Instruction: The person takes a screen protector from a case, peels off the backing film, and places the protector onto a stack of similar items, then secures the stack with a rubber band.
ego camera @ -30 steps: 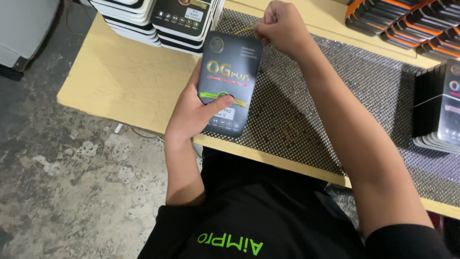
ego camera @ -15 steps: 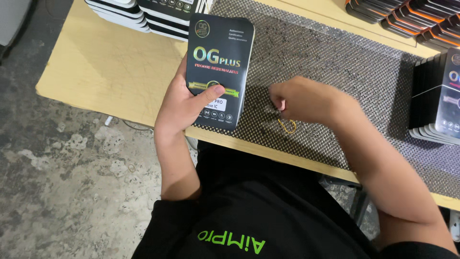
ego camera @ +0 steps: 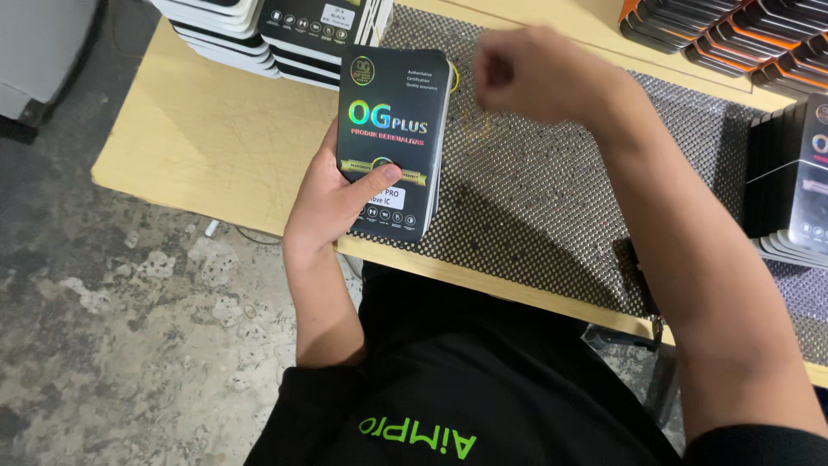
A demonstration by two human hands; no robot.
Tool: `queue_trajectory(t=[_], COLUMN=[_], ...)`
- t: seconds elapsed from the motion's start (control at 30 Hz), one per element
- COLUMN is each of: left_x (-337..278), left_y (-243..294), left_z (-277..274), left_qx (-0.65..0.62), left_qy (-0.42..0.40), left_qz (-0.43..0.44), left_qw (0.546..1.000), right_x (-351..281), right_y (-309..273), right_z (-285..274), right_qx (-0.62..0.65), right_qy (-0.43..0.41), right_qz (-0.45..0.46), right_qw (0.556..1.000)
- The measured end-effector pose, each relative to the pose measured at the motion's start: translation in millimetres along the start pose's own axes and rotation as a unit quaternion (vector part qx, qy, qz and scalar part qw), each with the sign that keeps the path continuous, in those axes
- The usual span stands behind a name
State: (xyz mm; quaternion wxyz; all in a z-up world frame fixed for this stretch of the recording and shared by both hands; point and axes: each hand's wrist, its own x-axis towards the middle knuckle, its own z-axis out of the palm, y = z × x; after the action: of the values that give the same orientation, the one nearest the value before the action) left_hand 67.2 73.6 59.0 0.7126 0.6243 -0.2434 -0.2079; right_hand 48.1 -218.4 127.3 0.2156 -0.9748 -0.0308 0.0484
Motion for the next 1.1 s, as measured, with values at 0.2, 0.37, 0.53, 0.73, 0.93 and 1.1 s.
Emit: queue_trajectory(t=[0.2,0.37,0.53,0.73,0.93,1.1], left_x=[0.0,1.6,-1.1,1.6,12.2,4.4], left_y=[2.6,11.7,38.0,42.2,26.6,34.8], left_z=[0.7,4.9,14.1,19.0,26.7,29.1], left_qx=[0.007,0.034,0.135,0.151,0.252,0.21], left_qy=[0.015,0.012,0.009,0.02,0.036,0.011], left_qz=[-0.033,-0.035,-0.062,-0.104,-0.045,-0.026], left_qw=[0.999,0.999,0.989,0.983,0.966,0.977], right_x=[73.4,83.3,55.4,-54.7,-86.6,-94.3], right_y=[18.6,29.0,12.4,-67.1,-78.9,-92.5], right_z=[32.4,56.4,45.4,12.8,77.0,77.0], right_qx=[0.212,0.205,0.188,0.396,0.396,0.301], right_qy=[0.051,0.131,0.239,0.104,0.074,0.123], right_qz=[0.09,0.12,0.054,0.174,0.036,0.07], right_qw=[0.972,0.963,0.951,0.896,0.915,0.943])
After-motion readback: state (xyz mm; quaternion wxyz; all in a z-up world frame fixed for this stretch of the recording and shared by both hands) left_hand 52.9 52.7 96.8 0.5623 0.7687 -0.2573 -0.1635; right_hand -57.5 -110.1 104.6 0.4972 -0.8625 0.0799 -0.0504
